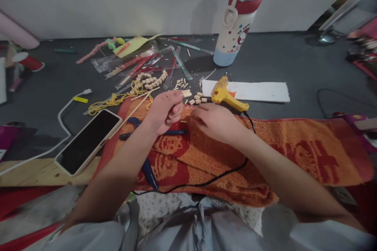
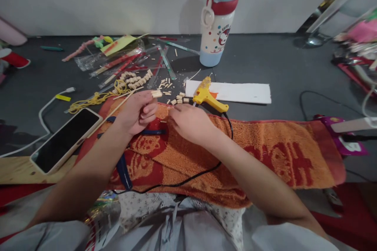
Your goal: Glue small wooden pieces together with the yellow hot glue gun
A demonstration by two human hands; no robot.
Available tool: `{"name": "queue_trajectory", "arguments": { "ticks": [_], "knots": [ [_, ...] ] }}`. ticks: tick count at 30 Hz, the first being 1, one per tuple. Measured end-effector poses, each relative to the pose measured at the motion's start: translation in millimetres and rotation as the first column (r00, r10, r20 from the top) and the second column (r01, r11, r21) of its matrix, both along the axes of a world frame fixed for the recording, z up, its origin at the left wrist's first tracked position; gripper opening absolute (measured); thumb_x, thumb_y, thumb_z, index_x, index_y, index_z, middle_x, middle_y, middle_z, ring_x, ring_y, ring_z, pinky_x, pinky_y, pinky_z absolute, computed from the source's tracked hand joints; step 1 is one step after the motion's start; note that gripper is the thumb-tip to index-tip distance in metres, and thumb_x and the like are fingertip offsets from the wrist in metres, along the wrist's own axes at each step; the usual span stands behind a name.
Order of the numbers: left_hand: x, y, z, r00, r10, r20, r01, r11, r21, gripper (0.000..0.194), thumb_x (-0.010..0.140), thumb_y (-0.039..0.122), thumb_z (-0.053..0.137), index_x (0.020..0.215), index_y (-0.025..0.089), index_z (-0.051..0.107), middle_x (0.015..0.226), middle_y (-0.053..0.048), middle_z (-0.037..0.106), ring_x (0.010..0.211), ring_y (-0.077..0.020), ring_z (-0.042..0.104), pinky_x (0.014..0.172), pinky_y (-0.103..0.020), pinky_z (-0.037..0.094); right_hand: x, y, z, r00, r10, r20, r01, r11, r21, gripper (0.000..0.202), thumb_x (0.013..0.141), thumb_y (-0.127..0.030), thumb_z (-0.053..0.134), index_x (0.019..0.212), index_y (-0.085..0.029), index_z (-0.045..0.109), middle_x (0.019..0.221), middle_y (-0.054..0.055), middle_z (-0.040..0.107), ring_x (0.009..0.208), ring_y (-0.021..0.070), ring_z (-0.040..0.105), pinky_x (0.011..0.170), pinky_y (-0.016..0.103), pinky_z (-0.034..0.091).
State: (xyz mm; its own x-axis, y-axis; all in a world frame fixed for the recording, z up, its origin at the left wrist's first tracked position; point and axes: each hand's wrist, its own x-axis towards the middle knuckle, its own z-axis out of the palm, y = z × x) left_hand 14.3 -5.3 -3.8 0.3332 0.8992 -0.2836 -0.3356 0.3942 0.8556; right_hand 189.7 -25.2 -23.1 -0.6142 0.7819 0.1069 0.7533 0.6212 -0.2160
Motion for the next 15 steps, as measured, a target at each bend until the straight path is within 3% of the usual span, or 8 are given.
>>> {"name": "queue_trajectory", "arguments": {
  "ticks": [2, 8, 15],
  "knots": [
    [-0.2, 0.0, -0.6, 1.000, -0.002, 0.008, 0.002, 1.000, 0.011, 0.026, 0.075, 0.020, 0.064, 0.065, 0.019, 0.040, 0.045, 0.010, 0.038, 0.033, -0.0005, 0.024, 0.031, -0.011, 0.016, -11.6, -2.3, -5.7, 0.998, 0.053, 0.018, -0.054, 0.998, 0.021, 0.021, 0.093, -0.017, 0.048, 0.091, -0.013, 0.069, 0.093, 0.013, 0.069, 0.085, 0.0221, 0.062, 0.072, 0.032, 0.043],
    [0.1, 0.5, -1.7, 1.000, 0.004, 0.017, -0.005, 1.000, 0.022, 0.025, 0.073, 0.021, 0.066, 0.067, 0.019, 0.042, 0.044, 0.010, 0.039, 0.033, -0.0007, 0.023, 0.031, -0.011, 0.016, -22.1, -1.8, -16.3, 0.997, 0.048, 0.060, -0.053, 0.995, 0.083, 0.026, 0.096, -0.017, 0.045, 0.090, -0.011, 0.069, 0.090, 0.013, 0.068, 0.084, 0.0219, 0.060, 0.071, 0.032, 0.042],
    [-0.4, 0.7, -2.9, 1.000, -0.009, 0.019, 0.009, 0.999, 0.044, 0.024, 0.075, 0.021, 0.065, 0.067, 0.019, 0.043, 0.044, 0.010, 0.040, 0.034, -0.0009, 0.024, 0.031, -0.011, 0.017, -23.0, 0.7, -24.0, 0.996, 0.080, -0.042, -0.079, 0.997, 0.020, 0.023, 0.093, -0.014, 0.045, 0.088, -0.010, 0.067, 0.090, 0.015, 0.067, 0.084, 0.0227, 0.058, 0.075, 0.034, 0.045]
  ]
}}
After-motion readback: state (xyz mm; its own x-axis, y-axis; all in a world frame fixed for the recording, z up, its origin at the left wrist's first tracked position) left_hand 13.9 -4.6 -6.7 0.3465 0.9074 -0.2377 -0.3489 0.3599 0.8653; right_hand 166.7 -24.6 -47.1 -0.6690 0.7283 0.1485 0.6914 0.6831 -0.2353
